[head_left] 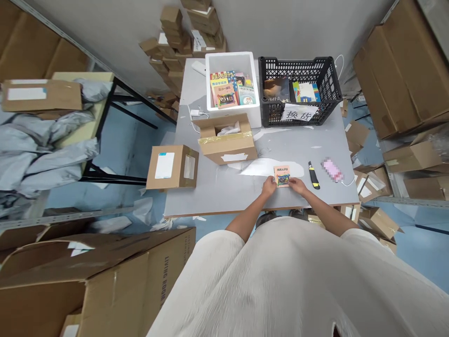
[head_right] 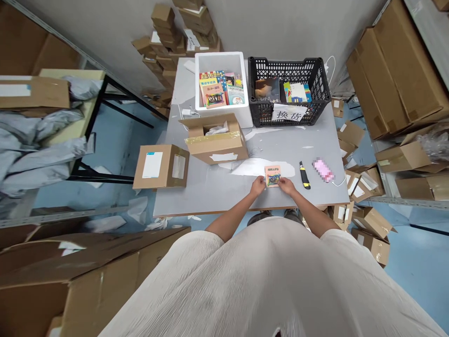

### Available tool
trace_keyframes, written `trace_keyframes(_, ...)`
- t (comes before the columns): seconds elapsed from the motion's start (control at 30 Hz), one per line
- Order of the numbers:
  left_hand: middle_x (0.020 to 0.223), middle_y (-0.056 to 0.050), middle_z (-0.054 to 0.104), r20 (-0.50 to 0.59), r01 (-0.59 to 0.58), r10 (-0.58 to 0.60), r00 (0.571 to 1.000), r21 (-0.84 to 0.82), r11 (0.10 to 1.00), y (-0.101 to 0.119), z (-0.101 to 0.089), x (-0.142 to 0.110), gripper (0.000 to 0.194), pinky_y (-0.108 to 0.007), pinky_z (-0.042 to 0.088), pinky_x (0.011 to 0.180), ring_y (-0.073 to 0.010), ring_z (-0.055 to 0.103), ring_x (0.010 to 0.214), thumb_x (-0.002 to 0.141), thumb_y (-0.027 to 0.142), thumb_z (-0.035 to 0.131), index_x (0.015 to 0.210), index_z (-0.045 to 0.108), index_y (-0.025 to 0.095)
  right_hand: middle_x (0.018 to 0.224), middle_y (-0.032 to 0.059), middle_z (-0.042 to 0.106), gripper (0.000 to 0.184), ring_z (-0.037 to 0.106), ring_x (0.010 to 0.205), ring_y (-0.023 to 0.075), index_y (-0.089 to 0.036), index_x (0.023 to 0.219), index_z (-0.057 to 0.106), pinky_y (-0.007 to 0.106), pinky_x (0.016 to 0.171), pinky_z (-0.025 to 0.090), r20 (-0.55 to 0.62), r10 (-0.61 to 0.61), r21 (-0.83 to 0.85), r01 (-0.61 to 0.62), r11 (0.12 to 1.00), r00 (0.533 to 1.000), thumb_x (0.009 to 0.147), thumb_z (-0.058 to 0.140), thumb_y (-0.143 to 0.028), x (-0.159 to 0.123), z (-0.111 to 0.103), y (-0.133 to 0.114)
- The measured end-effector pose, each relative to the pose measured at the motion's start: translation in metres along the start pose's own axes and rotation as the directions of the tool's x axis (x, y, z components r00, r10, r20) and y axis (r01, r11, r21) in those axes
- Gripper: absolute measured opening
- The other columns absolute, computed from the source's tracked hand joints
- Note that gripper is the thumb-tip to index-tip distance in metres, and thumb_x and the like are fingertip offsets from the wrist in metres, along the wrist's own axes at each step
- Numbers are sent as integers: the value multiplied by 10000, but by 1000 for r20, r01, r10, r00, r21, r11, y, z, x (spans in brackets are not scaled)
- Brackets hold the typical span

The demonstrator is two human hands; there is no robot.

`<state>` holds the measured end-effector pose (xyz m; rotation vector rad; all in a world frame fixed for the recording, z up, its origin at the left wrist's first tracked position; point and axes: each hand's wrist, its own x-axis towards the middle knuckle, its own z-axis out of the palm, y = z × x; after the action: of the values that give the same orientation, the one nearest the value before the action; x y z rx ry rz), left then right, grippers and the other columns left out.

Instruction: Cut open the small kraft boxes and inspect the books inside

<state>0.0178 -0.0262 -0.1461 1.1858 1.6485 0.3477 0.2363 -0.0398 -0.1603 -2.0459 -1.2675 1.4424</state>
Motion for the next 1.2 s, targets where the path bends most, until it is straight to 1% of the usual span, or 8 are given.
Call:
trace_keyframes(0.17,1355,-123,790,37,38,-39,999,28,999,4,9,0,395,-358,538,1068,-308,728,1303,931,129,678,1316,687,218,1149,80,854,235,769,1132,294,-223,1030,815,434,1084,571,28,42,117,-46,992,999,817,773,-312,-3,5,1)
trace_keyframes(0.47,1257,-95,804,-24,65,-66,998,-46,997,-2,19,5,334,-331,556,1034,-258,744,1207,881,114,744,1194,688,217,1017,39,842,254,758,984,246,-229,1007,812,379,940,616,51,126,215,-135,967,991,773,818,-327,-6,2,1)
trace_keyframes(0.57,1197,-96,808,-47,100,-104,993,-70,993,-1,27,13,390,-327,558,1003,-255,749,1163,833,121,783,1206,699,199,992,34,835,246,757,952,239,-229,1001,804,371,907,621,59,149,223,-158,962,987,776,818,-329,-6,-1,3)
trace_keyframes(0.67,1056,-66,813,-45,159,-162,986,-63,985,1,33,21,365,-323,564,960,-250,758,1082,785,149,819,1139,740,183,983,30,827,254,756,948,229,-225,1010,799,360,909,618,45,167,208,-173,963,985,778,802,-330,-5,-10,6)
trace_keyframes(0.83,820,-31,774,-9,161,-162,987,-72,984,12,49,20,77,-338,581,900,-249,762,926,796,198,823,847,765,196,891,30,810,262,727,851,219,-212,983,805,352,864,609,96,132,170,-147,974,987,765,819,-355,0,-42,11)
trace_keyframes(0.93,870,-50,787,-31,154,-157,987,-81,985,22,63,12,72,-351,583,925,-268,771,974,813,213,823,823,752,208,887,22,806,258,704,811,201,-226,1000,819,326,812,595,170,95,146,-120,982,981,779,796,-356,2,-60,10)
trace_keyframes(1.1,1172,-147,784,-194,229,-234,953,-51,972,33,80,9,284,-413,553,1038,-331,736,1216,814,224,852,1042,684,202,902,12,807,281,706,835,202,-232,1048,819,303,790,578,259,56,83,-80,993,964,798,744,-335,10,-74,7)
trace_keyframes(1.2,1134,-122,795,-185,296,-308,933,-88,951,33,83,11,400,-405,558,1012,-326,743,1201,797,276,891,1106,643,218,975,36,828,293,743,938,233,-225,1064,808,318,838,588,273,58,48,-74,996,960,795,759,-331,16,-77,7)
